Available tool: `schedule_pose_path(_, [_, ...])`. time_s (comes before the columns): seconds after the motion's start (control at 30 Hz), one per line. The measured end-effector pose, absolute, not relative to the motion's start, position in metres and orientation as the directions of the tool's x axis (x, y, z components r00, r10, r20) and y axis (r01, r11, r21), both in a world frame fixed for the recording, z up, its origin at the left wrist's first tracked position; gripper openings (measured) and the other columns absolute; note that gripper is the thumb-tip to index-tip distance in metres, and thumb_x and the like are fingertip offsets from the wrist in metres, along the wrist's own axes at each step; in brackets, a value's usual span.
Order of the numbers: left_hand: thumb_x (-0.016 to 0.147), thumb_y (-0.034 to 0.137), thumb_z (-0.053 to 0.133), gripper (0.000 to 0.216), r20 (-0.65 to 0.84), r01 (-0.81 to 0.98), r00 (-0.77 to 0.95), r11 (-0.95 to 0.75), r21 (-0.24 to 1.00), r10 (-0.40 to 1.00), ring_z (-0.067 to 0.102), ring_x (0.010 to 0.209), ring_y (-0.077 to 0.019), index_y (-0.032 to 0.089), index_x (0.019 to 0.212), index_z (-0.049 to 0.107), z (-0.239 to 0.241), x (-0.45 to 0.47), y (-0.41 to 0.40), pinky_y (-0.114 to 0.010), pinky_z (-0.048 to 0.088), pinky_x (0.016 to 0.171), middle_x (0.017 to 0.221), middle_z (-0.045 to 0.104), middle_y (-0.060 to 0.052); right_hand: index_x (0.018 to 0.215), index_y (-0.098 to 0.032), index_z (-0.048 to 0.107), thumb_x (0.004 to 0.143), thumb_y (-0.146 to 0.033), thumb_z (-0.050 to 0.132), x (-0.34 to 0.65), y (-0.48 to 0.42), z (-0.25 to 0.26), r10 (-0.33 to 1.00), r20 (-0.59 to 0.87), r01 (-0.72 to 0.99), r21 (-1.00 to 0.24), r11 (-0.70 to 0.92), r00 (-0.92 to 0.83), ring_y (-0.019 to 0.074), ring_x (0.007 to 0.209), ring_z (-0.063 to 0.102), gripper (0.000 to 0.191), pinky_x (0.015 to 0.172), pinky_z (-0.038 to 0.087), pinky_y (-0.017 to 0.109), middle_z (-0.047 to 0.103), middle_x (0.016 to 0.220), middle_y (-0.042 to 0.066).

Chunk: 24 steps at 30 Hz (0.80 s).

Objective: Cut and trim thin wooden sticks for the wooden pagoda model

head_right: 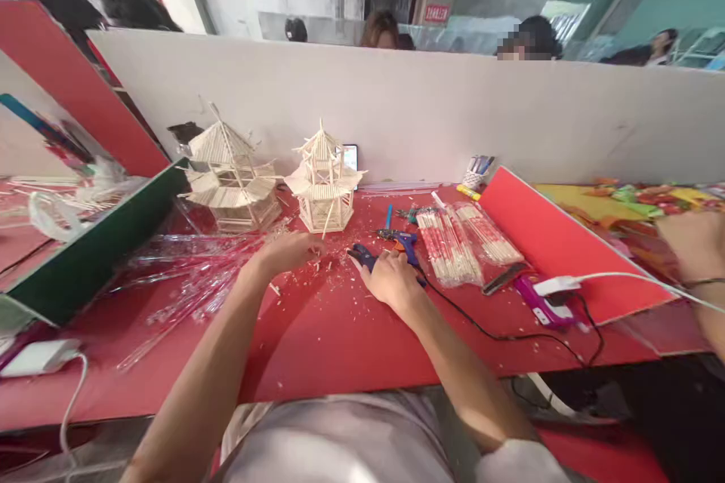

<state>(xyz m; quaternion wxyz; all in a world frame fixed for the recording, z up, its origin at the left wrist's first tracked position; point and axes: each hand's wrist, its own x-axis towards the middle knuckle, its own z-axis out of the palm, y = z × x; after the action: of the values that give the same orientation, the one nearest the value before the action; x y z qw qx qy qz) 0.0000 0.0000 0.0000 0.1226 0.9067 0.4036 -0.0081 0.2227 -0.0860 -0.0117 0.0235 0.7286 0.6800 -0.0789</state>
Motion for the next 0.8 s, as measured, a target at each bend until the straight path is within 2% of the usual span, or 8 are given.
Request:
schedule_pose_path(0.17, [0.087,0.005,0.051,0.031,-0.134,0.711,0.699,-0.661,0.241,0.703,0.069,0.092,-0.0192,0.021,0.099,0.076,0.0,-0.003,-0.001,-0.024,0.048,0.077,0.103,0.076,-0.004,0.128,0.009,0.055,0.096,-0.052,0.047,0.218,-0.09,-0.009,0.984,-0.171,0.999,-0.013,-0.051,0.048,0.041,0.118,0.058,0.07,0.094,0.046,0.044,0.06,0.121,0.033])
schedule_pose_path(0.27, [0.086,0.004,0.054,0.032,-0.108,0.682,0.721,-0.674,0.285,0.684,0.069,0.095,-0.0202,0.021,0.099,0.077,0.001,-0.003,-0.001,-0.026,0.049,0.081,0.105,0.076,-0.005,0.126,0.004,0.057,0.093,-0.053,0.053,0.217,-0.09,0.001,0.994,-0.11,0.999,-0.024,0.024,-0.026,0.0398,0.117,0.058,0.066,0.091,0.047,0.043,0.06,0.122,0.031])
schedule_pose_path(0.33, [0.086,0.004,0.055,0.031,-0.061,0.644,0.743,-0.687,0.337,0.667,0.069,0.094,-0.0185,0.022,0.1,0.077,0.004,-0.002,-0.003,-0.025,0.049,0.081,0.106,0.076,-0.004,0.122,-0.003,0.06,0.093,-0.055,0.054,0.218,-0.084,0.007,0.993,-0.016,0.986,-0.121,0.115,-0.117,0.0365,0.115,0.06,0.06,0.09,0.048,0.041,0.064,0.119,0.026])
schedule_pose_path(0.4, [0.087,0.006,0.058,0.028,-0.023,0.592,0.769,-0.698,0.402,0.639,0.069,0.092,-0.0157,0.022,0.101,0.077,0.008,0.001,-0.005,-0.024,0.049,0.081,0.105,0.076,-0.003,0.123,-0.011,0.06,0.097,-0.054,0.048,0.218,-0.073,0.01,0.975,0.069,0.918,-0.331,0.22,-0.209,0.0282,0.103,0.066,0.052,0.087,0.048,0.036,0.069,0.109,0.017])
schedule_pose_path(0.47, [0.088,0.008,0.06,0.025,-0.003,0.547,0.784,-0.689,0.475,0.62,0.069,0.088,-0.013,0.022,0.101,0.077,0.012,0.004,-0.007,-0.022,0.049,0.079,0.102,0.077,-0.003,0.126,-0.017,0.059,0.096,-0.051,0.051,0.216,-0.058,0.008,0.951,0.124,0.76,-0.577,0.3,-0.282,0.021,0.09,0.068,0.046,0.081,0.049,0.031,0.072,0.102,0.01])
schedule_pose_path(0.53, [0.087,0.008,0.06,0.024,0.007,0.518,0.787,-0.665,0.538,0.617,0.069,0.082,-0.0113,0.021,0.099,0.077,0.015,0.006,-0.009,-0.021,0.049,0.076,0.096,0.077,-0.003,0.117,-0.018,0.062,0.095,-0.042,0.055,0.212,-0.045,0.003,0.915,0.218,0.575,-0.722,0.384,-0.338,0.0176,0.088,0.068,0.034,0.08,0.049,0.028,0.072,0.098,0.007])
schedule_pose_path(0.67, [0.085,0.006,0.057,0.025,0.008,0.504,0.785,-0.646,0.573,0.62,0.068,0.075,-0.0098,0.019,0.092,0.077,0.017,0.006,-0.012,-0.019,0.047,0.069,0.088,0.077,-0.002,0.096,-0.016,0.064,0.091,-0.031,0.056,0.201,-0.034,-0.009,0.88,0.345,0.355,-0.818,0.452,-0.326,0.0168,0.091,0.066,0.018,0.082,0.049,0.029,0.071,0.097,0.006])
schedule_pose_path(0.8, [0.087,0.011,0.057,0.017,0.058,0.478,0.781,-0.655,0.585,0.622,0.065,0.071,-0.0092,0.018,0.088,0.073,0.017,0.0,-0.011,-0.02,0.046,0.067,0.083,0.075,-0.001,0.092,-0.019,0.052,0.092,-0.033,0.05,0.194,-0.032,-0.018,0.901,0.355,0.274,-0.866,0.418,-0.251,0.0149,0.079,0.064,0.014,0.073,0.049,0.028,0.065,0.086,0.002])
